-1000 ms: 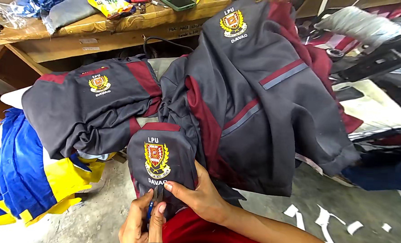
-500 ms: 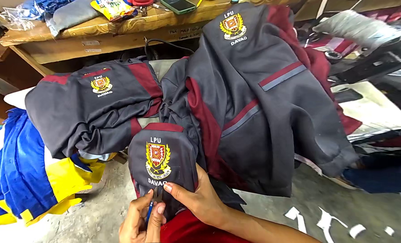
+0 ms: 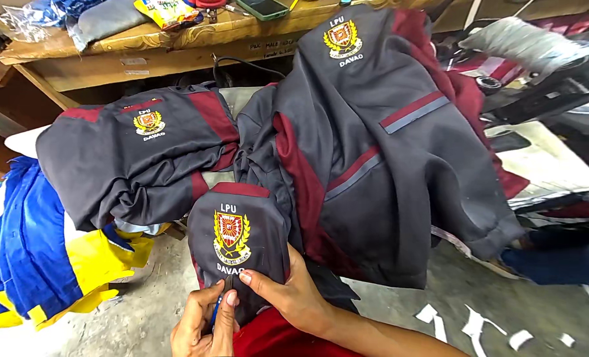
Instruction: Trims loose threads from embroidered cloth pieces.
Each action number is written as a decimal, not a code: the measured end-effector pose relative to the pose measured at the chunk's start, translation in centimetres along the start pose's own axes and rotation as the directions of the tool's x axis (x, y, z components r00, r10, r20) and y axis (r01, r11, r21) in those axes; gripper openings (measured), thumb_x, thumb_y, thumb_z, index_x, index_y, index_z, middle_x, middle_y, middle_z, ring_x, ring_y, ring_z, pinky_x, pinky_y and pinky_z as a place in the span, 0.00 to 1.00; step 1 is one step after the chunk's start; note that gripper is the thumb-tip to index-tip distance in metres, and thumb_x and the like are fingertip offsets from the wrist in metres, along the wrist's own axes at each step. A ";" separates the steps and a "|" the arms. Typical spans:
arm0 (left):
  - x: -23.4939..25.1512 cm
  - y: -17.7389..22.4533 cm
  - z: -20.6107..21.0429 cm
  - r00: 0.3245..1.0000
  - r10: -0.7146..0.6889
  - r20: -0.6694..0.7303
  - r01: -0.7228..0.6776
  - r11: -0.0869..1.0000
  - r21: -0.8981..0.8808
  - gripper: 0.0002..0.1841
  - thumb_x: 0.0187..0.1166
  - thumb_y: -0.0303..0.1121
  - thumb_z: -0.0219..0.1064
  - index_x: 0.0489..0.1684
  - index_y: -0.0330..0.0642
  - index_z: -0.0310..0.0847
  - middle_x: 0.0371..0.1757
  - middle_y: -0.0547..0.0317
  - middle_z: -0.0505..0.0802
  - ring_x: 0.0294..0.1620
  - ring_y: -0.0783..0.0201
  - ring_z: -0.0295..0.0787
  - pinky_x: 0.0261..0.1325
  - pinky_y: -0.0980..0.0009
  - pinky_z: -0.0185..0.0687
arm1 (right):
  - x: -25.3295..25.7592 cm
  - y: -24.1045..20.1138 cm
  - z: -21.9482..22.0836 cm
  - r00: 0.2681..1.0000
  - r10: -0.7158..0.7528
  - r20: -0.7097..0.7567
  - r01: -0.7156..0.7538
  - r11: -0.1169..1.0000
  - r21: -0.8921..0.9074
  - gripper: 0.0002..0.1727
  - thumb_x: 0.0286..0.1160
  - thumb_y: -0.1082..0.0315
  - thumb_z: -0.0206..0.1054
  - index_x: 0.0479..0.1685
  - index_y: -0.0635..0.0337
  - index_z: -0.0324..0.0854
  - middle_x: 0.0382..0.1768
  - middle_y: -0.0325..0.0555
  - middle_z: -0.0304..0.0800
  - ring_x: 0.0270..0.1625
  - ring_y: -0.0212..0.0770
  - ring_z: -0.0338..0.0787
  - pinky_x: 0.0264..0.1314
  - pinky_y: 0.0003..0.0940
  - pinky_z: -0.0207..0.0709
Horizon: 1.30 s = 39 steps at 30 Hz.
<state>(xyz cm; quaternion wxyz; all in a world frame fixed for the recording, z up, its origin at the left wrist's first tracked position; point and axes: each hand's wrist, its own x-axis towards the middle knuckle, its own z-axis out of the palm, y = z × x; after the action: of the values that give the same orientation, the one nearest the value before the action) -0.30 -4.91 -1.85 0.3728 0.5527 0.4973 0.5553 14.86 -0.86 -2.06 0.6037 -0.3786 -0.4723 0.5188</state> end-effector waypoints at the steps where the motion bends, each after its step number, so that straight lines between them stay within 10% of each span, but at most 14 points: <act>1: 0.0 0.1 0.0 1.000 -0.010 0.002 0.010 1.000 -0.005 0.07 0.78 0.20 0.68 0.49 0.32 0.83 0.31 0.64 0.95 0.21 0.76 0.88 0.23 0.82 0.85 | 0.0 0.1 0.0 1.000 0.003 -0.002 -0.003 1.000 0.009 0.30 0.63 0.81 0.76 0.69 0.73 0.72 0.58 0.43 0.91 0.60 0.29 0.91 0.69 0.26 0.85; 39: 0.1 -0.4 -0.5 0.990 -0.131 0.061 0.142 0.957 -0.254 0.07 0.80 0.19 0.67 0.50 0.34 0.84 0.30 0.59 0.95 0.18 0.76 0.86 0.20 0.84 0.81 | 0.2 0.1 0.0 0.989 0.149 0.007 -0.149 0.981 0.123 0.29 0.62 0.83 0.75 0.66 0.70 0.74 0.54 0.45 0.92 0.58 0.33 0.93 0.66 0.29 0.87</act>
<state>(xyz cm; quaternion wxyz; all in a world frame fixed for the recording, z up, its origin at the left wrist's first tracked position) -0.85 -4.81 -2.20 0.4896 0.4756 0.4496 0.5761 14.84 -0.60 -2.12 0.5860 -0.3756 -0.4091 0.5901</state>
